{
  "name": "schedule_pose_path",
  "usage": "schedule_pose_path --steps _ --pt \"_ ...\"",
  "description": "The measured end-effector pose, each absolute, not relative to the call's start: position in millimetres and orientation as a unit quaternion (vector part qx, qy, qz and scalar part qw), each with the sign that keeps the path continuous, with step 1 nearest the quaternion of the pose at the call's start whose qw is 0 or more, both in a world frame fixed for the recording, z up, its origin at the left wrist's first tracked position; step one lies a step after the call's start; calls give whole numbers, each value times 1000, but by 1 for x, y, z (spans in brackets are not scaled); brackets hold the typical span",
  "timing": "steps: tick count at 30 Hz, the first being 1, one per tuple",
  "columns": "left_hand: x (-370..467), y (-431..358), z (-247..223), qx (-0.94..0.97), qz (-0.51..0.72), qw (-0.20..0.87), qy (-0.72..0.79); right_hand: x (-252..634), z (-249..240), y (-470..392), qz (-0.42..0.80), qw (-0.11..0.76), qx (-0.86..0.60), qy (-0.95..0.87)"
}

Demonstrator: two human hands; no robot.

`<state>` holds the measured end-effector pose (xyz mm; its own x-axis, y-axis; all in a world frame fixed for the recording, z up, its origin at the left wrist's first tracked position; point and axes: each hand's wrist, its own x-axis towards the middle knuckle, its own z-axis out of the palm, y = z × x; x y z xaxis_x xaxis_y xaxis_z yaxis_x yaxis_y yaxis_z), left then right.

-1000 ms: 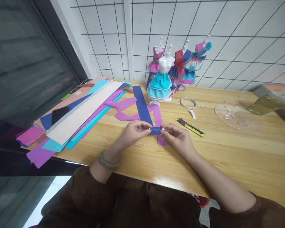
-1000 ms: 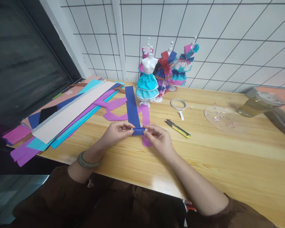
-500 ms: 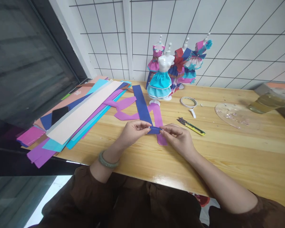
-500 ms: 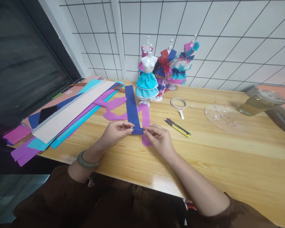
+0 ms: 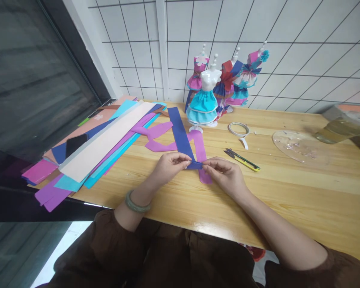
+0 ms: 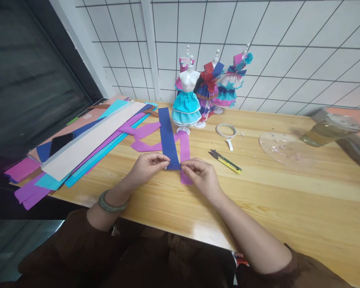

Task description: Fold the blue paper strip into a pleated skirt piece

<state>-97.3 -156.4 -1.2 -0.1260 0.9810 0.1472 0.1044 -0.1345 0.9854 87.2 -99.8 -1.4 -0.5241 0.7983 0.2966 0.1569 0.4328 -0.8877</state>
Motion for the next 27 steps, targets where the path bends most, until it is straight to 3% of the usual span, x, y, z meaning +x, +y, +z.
schedule_pose_path --steps 27 --pt "-94 -161 4 546 520 393 526 87 -3 -101 423 365 -309 -770"
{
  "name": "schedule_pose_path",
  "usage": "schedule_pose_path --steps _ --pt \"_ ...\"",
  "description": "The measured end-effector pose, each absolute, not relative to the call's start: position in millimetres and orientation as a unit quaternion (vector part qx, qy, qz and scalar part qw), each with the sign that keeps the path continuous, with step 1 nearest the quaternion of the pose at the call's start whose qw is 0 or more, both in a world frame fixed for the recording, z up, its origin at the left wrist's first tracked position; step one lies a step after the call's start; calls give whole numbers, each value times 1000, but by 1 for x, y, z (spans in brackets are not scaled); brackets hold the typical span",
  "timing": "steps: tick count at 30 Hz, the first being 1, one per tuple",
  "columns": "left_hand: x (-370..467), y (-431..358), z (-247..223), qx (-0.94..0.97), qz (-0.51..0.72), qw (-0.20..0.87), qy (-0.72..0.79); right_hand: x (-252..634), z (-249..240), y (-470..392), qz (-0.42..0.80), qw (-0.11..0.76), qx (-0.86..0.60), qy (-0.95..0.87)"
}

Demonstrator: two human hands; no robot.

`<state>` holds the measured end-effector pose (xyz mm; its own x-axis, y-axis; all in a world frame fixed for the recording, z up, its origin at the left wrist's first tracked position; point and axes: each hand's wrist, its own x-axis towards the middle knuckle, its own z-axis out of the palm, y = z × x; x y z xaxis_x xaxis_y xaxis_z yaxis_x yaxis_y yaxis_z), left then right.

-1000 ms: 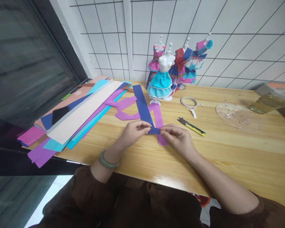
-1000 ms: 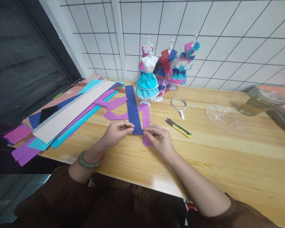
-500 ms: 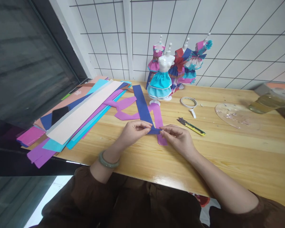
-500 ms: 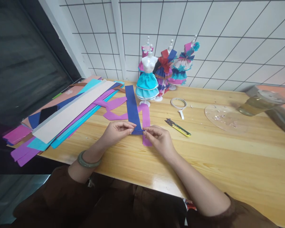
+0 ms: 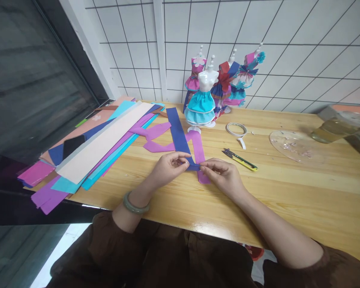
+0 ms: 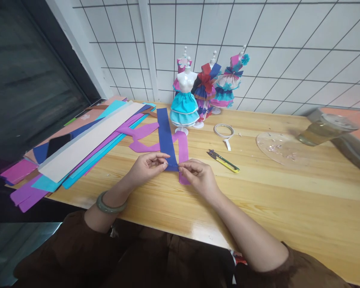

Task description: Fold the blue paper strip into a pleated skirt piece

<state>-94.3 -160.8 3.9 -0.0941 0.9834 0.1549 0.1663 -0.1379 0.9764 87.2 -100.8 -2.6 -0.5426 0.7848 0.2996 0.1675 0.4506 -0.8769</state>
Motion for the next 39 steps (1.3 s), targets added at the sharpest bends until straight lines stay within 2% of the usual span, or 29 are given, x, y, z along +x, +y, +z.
schedule_pose_path --steps 10,19,30,39 --pt "-94 -163 8 646 425 325 545 82 0 -105 414 329 -259 -808" --pt "-93 -159 10 674 385 282 565 82 -7 -101 403 334 -256 -813" --pt "-94 -158 8 653 382 289 587 83 -9 -99 395 338 -254 -816" --pt "-93 -160 6 667 400 281 562 82 -13 -100 468 326 -283 -771"
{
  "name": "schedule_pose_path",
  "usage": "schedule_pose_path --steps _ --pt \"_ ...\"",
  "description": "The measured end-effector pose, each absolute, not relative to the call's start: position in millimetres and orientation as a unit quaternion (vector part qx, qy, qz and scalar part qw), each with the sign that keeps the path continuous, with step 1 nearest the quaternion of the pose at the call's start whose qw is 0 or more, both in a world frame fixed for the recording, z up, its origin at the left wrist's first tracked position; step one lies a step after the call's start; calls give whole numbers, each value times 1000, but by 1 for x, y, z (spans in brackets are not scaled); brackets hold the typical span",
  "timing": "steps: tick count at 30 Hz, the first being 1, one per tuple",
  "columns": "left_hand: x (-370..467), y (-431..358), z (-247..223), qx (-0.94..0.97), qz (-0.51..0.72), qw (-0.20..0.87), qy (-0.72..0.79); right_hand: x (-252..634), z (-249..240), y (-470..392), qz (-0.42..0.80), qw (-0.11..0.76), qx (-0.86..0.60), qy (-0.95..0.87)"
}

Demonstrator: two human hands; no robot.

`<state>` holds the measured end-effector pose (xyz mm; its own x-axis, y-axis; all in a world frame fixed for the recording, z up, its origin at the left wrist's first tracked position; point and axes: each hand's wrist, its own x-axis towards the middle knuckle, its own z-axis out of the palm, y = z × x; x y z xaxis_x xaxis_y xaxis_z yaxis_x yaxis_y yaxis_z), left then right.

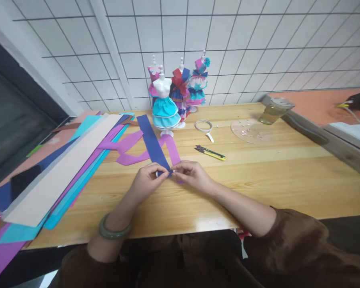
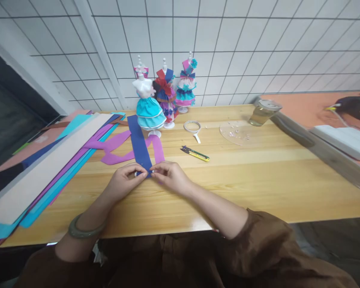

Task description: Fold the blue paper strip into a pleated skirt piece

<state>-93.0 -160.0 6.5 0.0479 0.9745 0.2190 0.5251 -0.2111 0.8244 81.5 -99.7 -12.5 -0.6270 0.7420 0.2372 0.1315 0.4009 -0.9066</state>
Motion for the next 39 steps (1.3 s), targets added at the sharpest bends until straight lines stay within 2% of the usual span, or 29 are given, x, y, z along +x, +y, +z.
schedule_pose_path --steps 22,27,39 --pt "-91 -164 7 645 392 297 584 78 -16 -102 561 318 -314 -697" --pt "-92 -164 6 644 396 304 580 78 -14 -102 551 315 -312 -707" --pt "-99 -163 4 548 455 390 584 86 -3 -101 552 327 -328 -694"
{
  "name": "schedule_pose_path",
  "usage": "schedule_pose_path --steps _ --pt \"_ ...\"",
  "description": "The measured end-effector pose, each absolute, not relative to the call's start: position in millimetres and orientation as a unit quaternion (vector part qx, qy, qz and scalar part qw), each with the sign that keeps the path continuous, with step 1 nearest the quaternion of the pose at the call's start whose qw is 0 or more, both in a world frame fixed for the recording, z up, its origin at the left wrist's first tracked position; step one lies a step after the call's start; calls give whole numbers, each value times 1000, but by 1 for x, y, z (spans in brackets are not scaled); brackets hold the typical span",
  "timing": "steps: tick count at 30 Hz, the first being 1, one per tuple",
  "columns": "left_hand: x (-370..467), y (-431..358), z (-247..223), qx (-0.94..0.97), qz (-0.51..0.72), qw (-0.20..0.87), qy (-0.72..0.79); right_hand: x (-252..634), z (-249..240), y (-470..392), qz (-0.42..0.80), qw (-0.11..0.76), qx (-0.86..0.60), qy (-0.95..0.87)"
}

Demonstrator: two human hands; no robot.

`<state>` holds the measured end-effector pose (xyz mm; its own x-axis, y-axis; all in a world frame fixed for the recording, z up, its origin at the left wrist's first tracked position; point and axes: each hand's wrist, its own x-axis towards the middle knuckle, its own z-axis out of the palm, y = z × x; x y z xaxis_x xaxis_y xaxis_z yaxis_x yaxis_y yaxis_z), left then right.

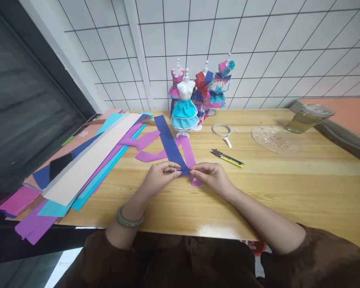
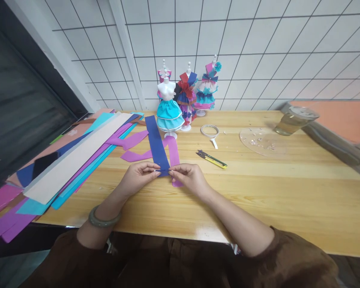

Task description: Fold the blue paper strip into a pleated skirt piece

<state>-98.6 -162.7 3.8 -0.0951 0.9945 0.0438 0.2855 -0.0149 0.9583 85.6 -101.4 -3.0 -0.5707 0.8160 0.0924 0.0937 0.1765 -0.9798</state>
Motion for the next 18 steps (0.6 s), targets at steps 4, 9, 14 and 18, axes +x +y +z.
schedule_pose_path --steps 4,9,14,18 --pt "-100 -162 2 528 473 430 559 87 -2 -101 530 331 -334 -706" --pt "-100 -161 0 519 489 450 537 88 -1 -100 518 341 -325 -714" --pt "-99 -161 2 521 495 449 530 88 0 -101 516 345 -323 -715" --pt "-100 -161 3 536 488 435 534 89 1 -100 528 347 -317 -708"
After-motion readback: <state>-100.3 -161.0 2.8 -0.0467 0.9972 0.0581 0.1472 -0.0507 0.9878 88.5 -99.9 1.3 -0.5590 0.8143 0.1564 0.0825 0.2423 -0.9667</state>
